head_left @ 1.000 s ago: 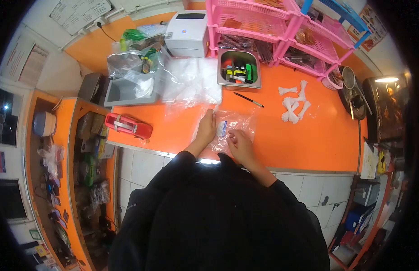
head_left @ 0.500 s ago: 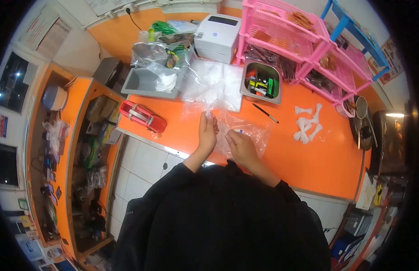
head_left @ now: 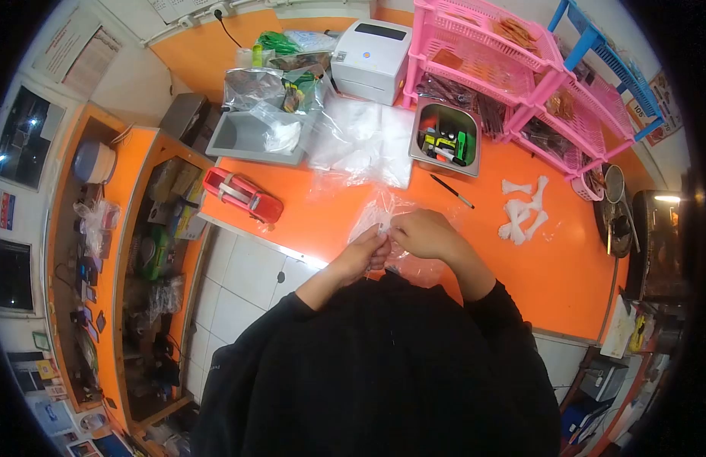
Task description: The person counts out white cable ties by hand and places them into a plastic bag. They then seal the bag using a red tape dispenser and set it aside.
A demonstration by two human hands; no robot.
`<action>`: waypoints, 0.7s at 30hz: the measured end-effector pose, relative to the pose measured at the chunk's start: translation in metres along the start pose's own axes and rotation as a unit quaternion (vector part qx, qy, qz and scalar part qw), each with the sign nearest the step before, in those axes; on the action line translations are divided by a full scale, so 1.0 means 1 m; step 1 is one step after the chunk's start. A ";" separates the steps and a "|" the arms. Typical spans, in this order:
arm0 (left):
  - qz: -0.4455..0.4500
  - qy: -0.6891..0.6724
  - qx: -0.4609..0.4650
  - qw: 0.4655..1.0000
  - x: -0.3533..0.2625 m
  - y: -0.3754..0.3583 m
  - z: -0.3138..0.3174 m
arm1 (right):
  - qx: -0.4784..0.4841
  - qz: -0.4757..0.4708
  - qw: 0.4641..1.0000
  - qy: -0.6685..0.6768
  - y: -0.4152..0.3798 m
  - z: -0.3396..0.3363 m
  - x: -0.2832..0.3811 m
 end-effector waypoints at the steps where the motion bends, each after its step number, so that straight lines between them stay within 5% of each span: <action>1: 0.008 -0.015 0.024 1.000 0.001 -0.002 0.001 | -0.015 0.006 1.000 -0.017 0.001 0.000 0.002; 4: 0.039 -0.083 0.038 0.995 0.003 -0.008 0.002 | -0.149 0.033 0.978 0.140 -0.005 -0.031 0.012; 7: 0.058 -0.135 0.064 0.987 0.015 -0.015 0.012 | -0.253 -0.129 0.890 0.356 0.008 -0.028 0.000; 10: 0.069 -0.063 0.040 0.995 0.020 -0.024 0.018 | -0.125 -0.193 0.888 0.399 0.022 0.019 -0.005; 12: 0.080 0.028 0.038 0.996 0.015 -0.028 0.018 | 0.002 -0.066 0.842 0.535 0.024 0.057 -0.009; 15: 0.050 0.110 0.019 0.993 0.023 -0.035 0.008 | 0.136 0.065 0.827 0.542 0.005 0.080 0.017; 17: 0.029 0.120 0.009 0.992 0.028 -0.040 0.003 | 0.087 -0.005 0.881 0.465 -0.001 0.075 0.024; 19: 0.023 0.099 0.005 0.995 0.023 -0.047 0.007 | -0.081 -0.205 0.916 0.336 -0.010 0.055 0.036; 21: 0.011 0.032 -0.010 0.999 0.025 -0.042 -0.009 | -0.230 -0.129 0.863 0.432 -0.022 0.024 0.006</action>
Point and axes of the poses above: each hand's wrist, its own y-axis towards the middle knuckle, its own z-axis out of the palm, x = y × z, the point moved 8 cm from there along y, towards the middle knuckle, and after that the axes turned 13 degrees about y, right-handed, at the moved point
